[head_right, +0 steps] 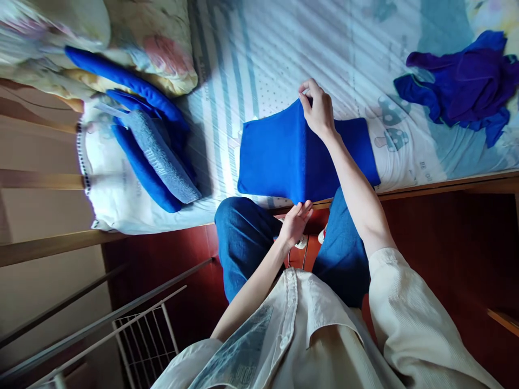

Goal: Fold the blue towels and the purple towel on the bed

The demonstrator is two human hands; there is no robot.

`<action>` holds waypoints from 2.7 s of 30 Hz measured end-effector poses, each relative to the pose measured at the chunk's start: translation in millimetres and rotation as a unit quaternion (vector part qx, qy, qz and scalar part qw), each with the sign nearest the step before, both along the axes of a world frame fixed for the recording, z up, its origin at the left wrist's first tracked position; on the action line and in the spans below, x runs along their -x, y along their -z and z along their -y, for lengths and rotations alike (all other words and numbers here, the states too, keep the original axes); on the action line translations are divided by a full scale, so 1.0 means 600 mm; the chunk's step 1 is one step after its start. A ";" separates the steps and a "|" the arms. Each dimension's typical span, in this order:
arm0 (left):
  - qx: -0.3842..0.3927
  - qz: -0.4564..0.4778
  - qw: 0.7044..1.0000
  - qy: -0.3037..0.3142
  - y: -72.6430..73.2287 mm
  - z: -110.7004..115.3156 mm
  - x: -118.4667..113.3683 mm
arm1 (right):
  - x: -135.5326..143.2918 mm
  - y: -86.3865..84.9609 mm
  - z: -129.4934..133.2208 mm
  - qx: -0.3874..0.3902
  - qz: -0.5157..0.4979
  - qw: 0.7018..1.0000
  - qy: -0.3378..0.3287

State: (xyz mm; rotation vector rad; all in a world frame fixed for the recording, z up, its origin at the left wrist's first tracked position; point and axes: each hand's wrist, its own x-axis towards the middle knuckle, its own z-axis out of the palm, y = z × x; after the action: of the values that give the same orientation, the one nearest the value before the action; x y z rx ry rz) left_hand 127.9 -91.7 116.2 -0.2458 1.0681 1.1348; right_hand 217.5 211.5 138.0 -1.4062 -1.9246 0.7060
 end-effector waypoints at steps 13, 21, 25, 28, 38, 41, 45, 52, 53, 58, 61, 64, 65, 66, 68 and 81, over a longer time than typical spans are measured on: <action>-0.271 -0.406 0.873 -0.015 -0.227 -0.140 0.208 | -0.138 -0.251 0.046 -0.097 -0.173 0.979 0.039; -0.331 -0.410 0.849 -0.033 -0.384 -0.174 0.233 | -0.189 -0.337 0.137 -0.137 -0.203 0.969 0.045; -0.368 -0.402 0.838 -0.023 -0.437 -0.173 0.232 | -0.197 -0.374 0.180 -0.127 -0.195 0.970 0.070; -0.376 -0.411 0.830 -0.040 -0.466 -0.165 0.226 | -0.199 -0.397 0.203 -0.120 -0.192 0.971 0.078; -0.332 -0.444 0.830 -0.057 -0.512 -0.146 0.221 | -0.219 -0.410 0.231 -0.128 -0.199 0.970 0.051; -0.327 -0.464 0.822 -0.051 -0.509 -0.154 0.229 | -0.235 -0.405 0.240 -0.121 -0.227 0.966 0.039; -0.333 -0.488 0.806 -0.040 -0.503 -0.160 0.235 | -0.256 -0.396 0.254 -0.119 -0.267 0.956 0.018; -0.370 -0.501 0.782 -0.033 -0.499 -0.147 0.227 | -0.281 -0.391 0.287 -0.112 -0.248 0.962 0.018; -0.378 -0.503 0.777 -0.028 -0.498 -0.143 0.226 | -0.284 -0.391 0.293 -0.109 -0.248 0.962 0.023; -0.392 -0.500 0.771 -0.029 -0.495 -0.117 0.230 | -0.291 -0.391 0.330 -0.055 -0.252 0.965 0.041; -0.391 -0.499 0.774 -0.013 -0.491 -0.097 0.240 | -0.289 -0.397 0.355 -0.023 -0.262 0.963 0.055; -0.410 -0.488 0.770 0.010 -0.480 -0.083 0.259 | -0.285 -0.407 0.372 0.031 -0.296 0.953 0.060; -0.420 -0.483 0.768 0.022 -0.474 -0.081 0.268 | -0.284 -0.410 0.375 0.053 -0.307 0.949 0.058; -0.428 -0.479 0.766 0.036 -0.466 -0.081 0.277 | -0.283 -0.412 0.376 0.075 -0.314 0.945 0.055; -0.436 -0.473 0.763 0.068 -0.446 -0.089 0.298 | -0.278 -0.411 0.370 0.113 -0.316 0.941 0.049; -0.362 -0.552 0.748 0.073 -0.262 -0.345 0.350 | -0.188 -0.229 0.110 0.099 -0.255 0.960 0.067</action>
State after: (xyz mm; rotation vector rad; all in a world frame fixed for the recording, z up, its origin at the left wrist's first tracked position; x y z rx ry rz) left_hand -81.8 115.5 273.2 1.2746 1.4881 1.4706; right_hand 330.4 145.3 275.3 -1.2957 -1.3742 1.0955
